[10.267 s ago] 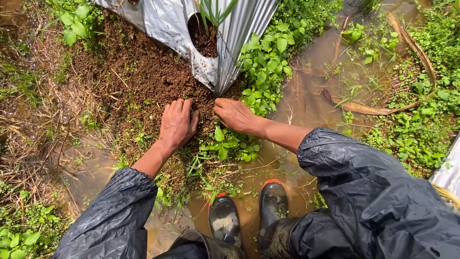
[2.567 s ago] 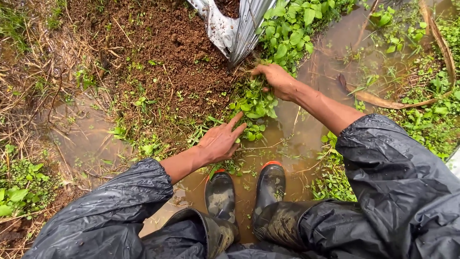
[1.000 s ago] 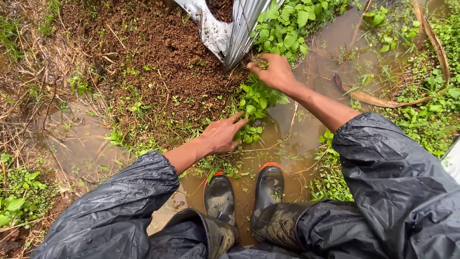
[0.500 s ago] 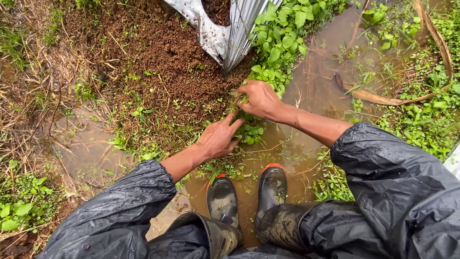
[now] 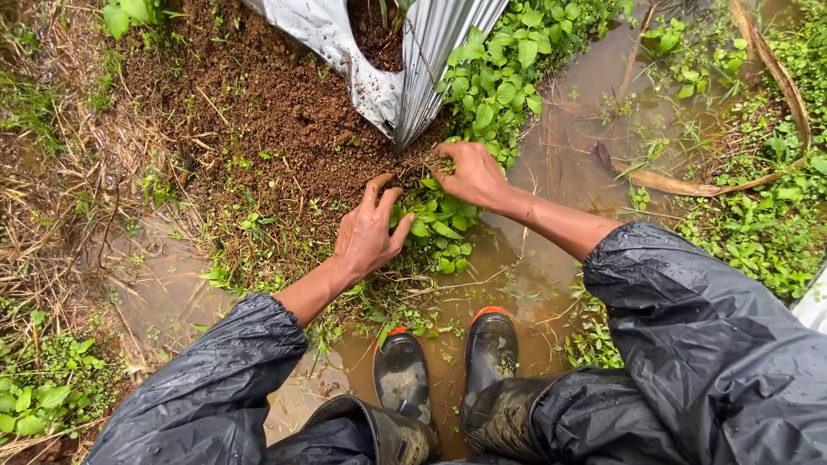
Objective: The person stands in a flooded field and removes weeds by hand from the base of a small palm tree planted in a silver bag. They pull out clumps of green weeds and soil, discarding them into the surrounding water.
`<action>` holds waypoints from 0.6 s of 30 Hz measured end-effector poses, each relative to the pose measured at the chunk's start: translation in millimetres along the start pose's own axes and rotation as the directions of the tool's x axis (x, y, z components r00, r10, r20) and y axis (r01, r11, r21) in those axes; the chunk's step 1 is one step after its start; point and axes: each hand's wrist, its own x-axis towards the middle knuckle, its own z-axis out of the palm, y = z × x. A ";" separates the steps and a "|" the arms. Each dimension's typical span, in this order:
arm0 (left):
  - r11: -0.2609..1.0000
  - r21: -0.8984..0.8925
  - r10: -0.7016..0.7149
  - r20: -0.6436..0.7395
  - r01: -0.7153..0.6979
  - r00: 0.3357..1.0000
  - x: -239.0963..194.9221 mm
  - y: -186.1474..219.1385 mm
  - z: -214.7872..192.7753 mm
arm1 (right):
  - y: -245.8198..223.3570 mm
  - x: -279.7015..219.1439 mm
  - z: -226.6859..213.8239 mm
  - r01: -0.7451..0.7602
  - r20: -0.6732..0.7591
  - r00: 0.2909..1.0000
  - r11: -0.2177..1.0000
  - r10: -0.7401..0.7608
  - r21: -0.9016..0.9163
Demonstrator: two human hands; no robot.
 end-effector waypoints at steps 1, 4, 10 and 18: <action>1.000 0.001 -0.027 -0.003 0.027 1.000 0.5 -0.3 -1.4 | -6.2 0.1 1.8 -0.004 0.013 1.000 1.000 0.004 -0.015; 0.998 0.007 -0.059 0.005 0.059 0.998 0.8 -2.5 1.0 | -39.7 -8.6 -9.0 0.001 0.024 1.000 1.000 -0.001 -0.004; 0.996 0.054 -0.076 0.032 0.074 0.997 2.2 -2.0 5.7 | -32.7 5.8 20.9 0.083 -0.056 0.995 0.996 -0.081 0.033; 0.990 0.090 -0.107 0.026 0.105 0.994 7.6 7.7 3.9 | -33.6 9.4 -4.2 -0.155 -0.117 0.973 0.940 0.199 0.305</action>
